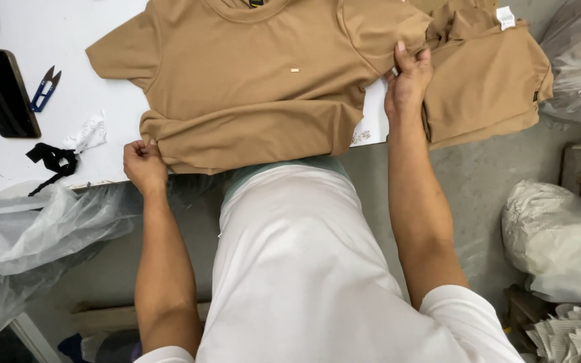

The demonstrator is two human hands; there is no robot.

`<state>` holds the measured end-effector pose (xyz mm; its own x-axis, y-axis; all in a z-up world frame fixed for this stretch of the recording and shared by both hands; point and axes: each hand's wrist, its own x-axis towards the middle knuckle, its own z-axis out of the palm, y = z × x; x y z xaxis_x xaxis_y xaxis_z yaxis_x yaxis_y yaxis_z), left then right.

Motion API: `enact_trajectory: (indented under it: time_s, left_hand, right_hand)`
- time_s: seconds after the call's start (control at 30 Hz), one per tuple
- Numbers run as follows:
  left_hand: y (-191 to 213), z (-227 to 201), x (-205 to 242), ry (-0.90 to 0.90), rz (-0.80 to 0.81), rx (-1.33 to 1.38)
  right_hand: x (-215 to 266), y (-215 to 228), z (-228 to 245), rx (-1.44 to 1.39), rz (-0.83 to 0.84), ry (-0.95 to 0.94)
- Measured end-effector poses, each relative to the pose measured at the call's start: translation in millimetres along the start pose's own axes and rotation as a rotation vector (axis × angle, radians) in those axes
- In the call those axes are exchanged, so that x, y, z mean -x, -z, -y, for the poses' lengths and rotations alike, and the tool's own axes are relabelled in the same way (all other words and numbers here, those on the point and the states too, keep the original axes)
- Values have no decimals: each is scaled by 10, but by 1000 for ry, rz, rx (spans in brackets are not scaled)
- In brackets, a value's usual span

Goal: Folding and stacking tan t-shirts on a work table in a sewing factory.

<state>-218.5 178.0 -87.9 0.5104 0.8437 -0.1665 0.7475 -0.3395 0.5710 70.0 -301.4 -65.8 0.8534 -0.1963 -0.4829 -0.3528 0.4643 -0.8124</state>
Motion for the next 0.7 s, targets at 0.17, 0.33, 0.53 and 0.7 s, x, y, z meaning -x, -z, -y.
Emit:
enact_trajectory:
  time_s: [0.17, 0.33, 0.53, 0.7]
  left_hand:
    - [5, -7, -3, 2, 10, 0]
    - [-65, 65, 44, -132, -87, -16]
    - [-42, -155, 137, -87, -100, -8]
    - [-53, -132, 139, -121, -133, -20]
  right_hand:
    - [528, -448, 78, 856, 563, 626]
    - [738, -336, -271, 1621, 1096, 759]
    - [730, -355, -274, 1574, 1034, 806]
    - [745, -332, -313, 1524, 1005, 823]
